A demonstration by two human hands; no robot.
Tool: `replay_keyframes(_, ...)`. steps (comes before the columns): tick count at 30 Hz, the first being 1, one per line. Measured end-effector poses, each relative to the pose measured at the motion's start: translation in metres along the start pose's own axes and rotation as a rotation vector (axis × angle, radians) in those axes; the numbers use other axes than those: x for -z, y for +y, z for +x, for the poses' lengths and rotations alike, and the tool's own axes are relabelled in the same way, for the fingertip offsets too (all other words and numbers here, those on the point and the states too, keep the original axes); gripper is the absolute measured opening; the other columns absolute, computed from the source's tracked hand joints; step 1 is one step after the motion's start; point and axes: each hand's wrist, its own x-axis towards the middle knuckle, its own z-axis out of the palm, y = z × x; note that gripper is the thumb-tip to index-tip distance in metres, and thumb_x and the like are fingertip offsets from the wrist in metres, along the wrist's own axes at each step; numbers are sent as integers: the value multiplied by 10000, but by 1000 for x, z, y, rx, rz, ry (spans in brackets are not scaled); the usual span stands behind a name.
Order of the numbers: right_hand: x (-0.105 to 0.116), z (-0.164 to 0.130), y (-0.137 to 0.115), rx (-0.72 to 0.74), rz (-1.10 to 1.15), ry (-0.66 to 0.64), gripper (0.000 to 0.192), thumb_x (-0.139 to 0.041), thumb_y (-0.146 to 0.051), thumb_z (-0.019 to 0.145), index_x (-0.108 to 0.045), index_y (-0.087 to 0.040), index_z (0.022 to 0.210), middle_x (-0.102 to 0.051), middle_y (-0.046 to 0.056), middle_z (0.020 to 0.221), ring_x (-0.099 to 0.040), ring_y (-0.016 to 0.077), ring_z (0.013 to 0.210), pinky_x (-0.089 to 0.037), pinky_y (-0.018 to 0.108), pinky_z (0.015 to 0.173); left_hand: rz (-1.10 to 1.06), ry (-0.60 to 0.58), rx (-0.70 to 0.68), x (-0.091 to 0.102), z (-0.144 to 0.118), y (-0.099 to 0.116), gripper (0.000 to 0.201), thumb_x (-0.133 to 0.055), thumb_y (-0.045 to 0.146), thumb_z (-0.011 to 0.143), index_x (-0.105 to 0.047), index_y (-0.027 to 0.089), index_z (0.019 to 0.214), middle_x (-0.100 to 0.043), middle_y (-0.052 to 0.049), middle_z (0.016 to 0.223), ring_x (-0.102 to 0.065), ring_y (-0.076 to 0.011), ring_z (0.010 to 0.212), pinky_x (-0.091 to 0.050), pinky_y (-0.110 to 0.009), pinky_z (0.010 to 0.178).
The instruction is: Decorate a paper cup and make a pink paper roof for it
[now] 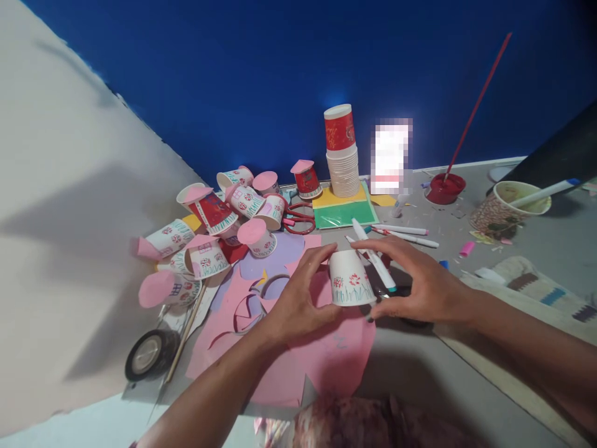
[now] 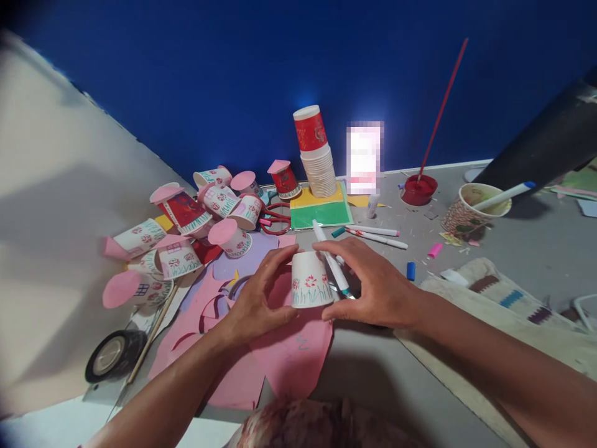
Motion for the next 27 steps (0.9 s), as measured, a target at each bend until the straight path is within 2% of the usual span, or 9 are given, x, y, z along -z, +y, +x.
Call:
replay_keyframes(2, 3, -3, -5, -16, 74, 114, 725, -901, -438, 782, -597, -296, 1424, -710, 101, 1356, -716, 303, 1122, -611, 426, 911, -4, 45, -28, -1, 1, 0, 831, -763, 154, 732, -469, 325, 1490, -503, -92, 1495, -507, -332, 1407, -472, -530, 1188)
replay_keyframes(5, 8, -8, -13, -57, 184, 316, 344, -730, -272, 958, -667, -315, 1293, -797, 48, 1162, -764, 241, 1005, -620, 385, 892, 5, 118, -50, -1, 2, 0, 782, -718, 103, 716, -492, 315, 1434, -504, -89, 1461, -514, -311, 1384, -486, -516, 1168)
replay_keyframes(9, 9, -12, -17, -67, 267, 356, 197, -646, -273, 1023, -723, -304, 1201, -827, 19, 930, -767, 209, 808, -629, 350, 761, 62, 159, -55, 0, 2, -1, 785, -707, 84, 704, -482, 306, 1422, -489, -98, 1465, -482, -318, 1407, -469, -533, 1175)
replay_keyframes(11, 9, -11, -15, -51, 297, 342, 170, -639, -320, 1032, -747, -300, 1162, -810, 5, 823, -740, 195, 697, -613, 332, 661, 101, 185, -46, 0, 2, -1, 768, -741, 116, 718, -480, 304, 1415, -486, -102, 1458, -479, -320, 1405, -456, -544, 1180)
replay_keyframes(14, 9, -4, -11, -51, 317, 396, 160, -670, -402, 1013, -788, -299, 1046, -810, 21, 841, -756, 210, 751, -623, 342, 689, 144, 252, -17, 0, 3, -1, 706, -808, 212, 747, -502, 298, 1377, -501, -101, 1415, -509, -312, 1362, -465, -546, 1164)
replay_keyframes(17, 6, 2, -8, -128, 366, 442, 220, -695, -459, 988, -802, -273, 940, -802, 40, 814, -745, 207, 726, -616, 327, 642, 157, 289, 15, 0, 5, 1, 678, -843, 289, 759, -519, 302, 1354, -523, -92, 1376, -546, -300, 1318, -518, -514, 1118)
replay_keyframes(21, -1, 7, -7, -245, 578, 388, 354, -690, -537, 968, -769, -191, 955, -754, 36, 694, -672, 152, 573, -544, 259, 516, 174, 302, 68, 4, 3, -1, 641, -827, 368, 799, -520, 316, 1358, -535, -86, 1380, -598, -301, 1273, -580, -490, 1063)
replay_keyframes(24, -7, 10, -4, -296, 669, 327, 417, -663, -580, 968, -751, -172, 983, -768, 57, 741, -684, 151, 623, -552, 260, 568, 235, 278, 106, 11, 1, -12, 624, -816, 392, 803, -539, 321, 1357, -543, -87, 1393, -629, -325, 1267, -617, -481, 1024)
replay_keyframes(27, -9, 12, 1, -273, 715, 305, 455, -640, -615, 967, -741, -173, 985, -751, 54, 745, -674, 151, 657, -551, 275, 616, 191, 346, 180, 13, 3, -24, 650, -783, 493, 810, -546, 308, 1387, -541, -100, 1444, -603, -370, 1317, -559, -557, 1116)
